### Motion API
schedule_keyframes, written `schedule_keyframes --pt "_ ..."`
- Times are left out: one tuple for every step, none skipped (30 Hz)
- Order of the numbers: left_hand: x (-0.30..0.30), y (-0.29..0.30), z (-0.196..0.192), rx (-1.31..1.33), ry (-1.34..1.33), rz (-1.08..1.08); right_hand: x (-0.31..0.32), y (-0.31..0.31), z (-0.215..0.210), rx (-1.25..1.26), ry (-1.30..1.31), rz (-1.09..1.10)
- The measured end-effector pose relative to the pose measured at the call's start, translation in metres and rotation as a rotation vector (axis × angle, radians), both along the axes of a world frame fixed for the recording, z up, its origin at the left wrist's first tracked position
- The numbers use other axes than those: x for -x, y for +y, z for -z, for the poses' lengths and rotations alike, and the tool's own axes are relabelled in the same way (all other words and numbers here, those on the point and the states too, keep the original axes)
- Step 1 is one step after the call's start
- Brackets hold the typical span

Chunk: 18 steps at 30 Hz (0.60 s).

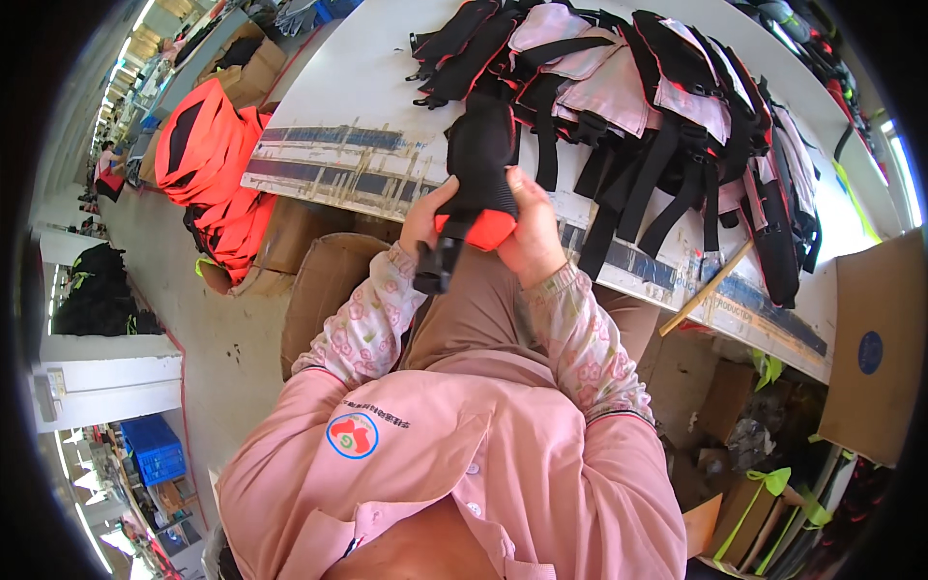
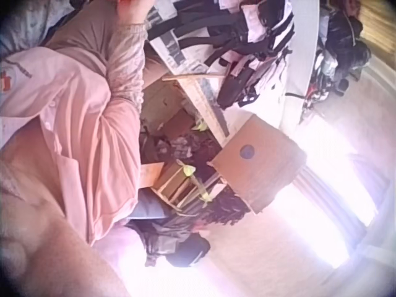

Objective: Sorting and inspecting black and pink fabric parts for life jackets at a factory workbench.

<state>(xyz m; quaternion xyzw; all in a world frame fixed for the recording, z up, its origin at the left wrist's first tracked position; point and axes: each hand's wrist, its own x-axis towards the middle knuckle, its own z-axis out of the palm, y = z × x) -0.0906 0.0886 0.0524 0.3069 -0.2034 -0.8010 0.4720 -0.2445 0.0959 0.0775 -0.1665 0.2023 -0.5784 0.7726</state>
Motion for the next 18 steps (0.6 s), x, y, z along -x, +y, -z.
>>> schedule_keyframes --pt "0.004 0.002 0.005 0.016 -0.030 -0.025 0.003 -0.005 0.003 0.028 0.020 0.067" --pt "0.008 0.011 -0.004 0.019 -0.031 -0.025 0.007 -0.008 0.004 0.030 0.020 0.067" --pt "0.012 0.021 -0.015 0.016 0.097 0.006 0.012 -0.010 0.005 0.095 0.014 0.139" --pt "0.014 0.028 -0.023 0.015 0.223 0.032 0.013 -0.010 0.004 0.162 0.006 0.206" --pt "0.018 0.028 -0.009 0.009 0.042 -0.084 0.013 -0.010 0.002 0.172 0.023 0.229" --pt "0.019 0.031 0.005 0.012 0.043 -0.086 0.013 -0.012 0.004 0.175 0.023 0.228" --pt "0.025 0.037 -0.001 -0.007 0.116 -0.098 0.014 -0.012 0.008 0.180 0.010 0.252" --pt "0.028 0.041 -0.003 -0.025 0.189 -0.111 0.015 -0.012 0.011 0.185 -0.003 0.276" --pt "0.028 0.040 0.003 -0.028 0.191 -0.110 0.015 -0.011 0.015 0.183 -0.001 0.277" --pt "0.026 0.039 0.012 -0.003 0.135 -0.123 0.013 -0.009 0.014 0.182 0.026 0.258" --pt "0.024 0.037 0.020 0.022 0.079 -0.136 0.011 -0.007 0.015 0.182 0.055 0.239" --pt "0.019 0.034 0.027 0.021 0.080 -0.140 0.009 -0.005 0.017 0.182 0.055 0.235" --pt "0.012 0.028 0.032 -0.020 0.136 -0.081 0.009 -0.004 0.022 0.170 0.079 0.235" --pt "-0.001 0.022 0.037 -0.059 0.190 -0.027 0.007 -0.003 0.025 0.159 0.100 0.229" --pt "-0.020 0.013 0.045 0.092 0.522 0.267 0.008 -0.003 0.025 0.134 0.105 0.236" --pt "-0.016 0.014 0.037 0.089 0.522 0.269 0.013 -0.004 0.026 0.131 0.106 0.238" --pt "-0.010 0.018 0.017 0.048 0.453 0.133 0.017 -0.005 0.027 0.144 0.114 0.215" --pt "-0.006 0.020 0.006 0.008 0.382 -0.002 0.023 -0.006 0.027 0.158 0.123 0.193"
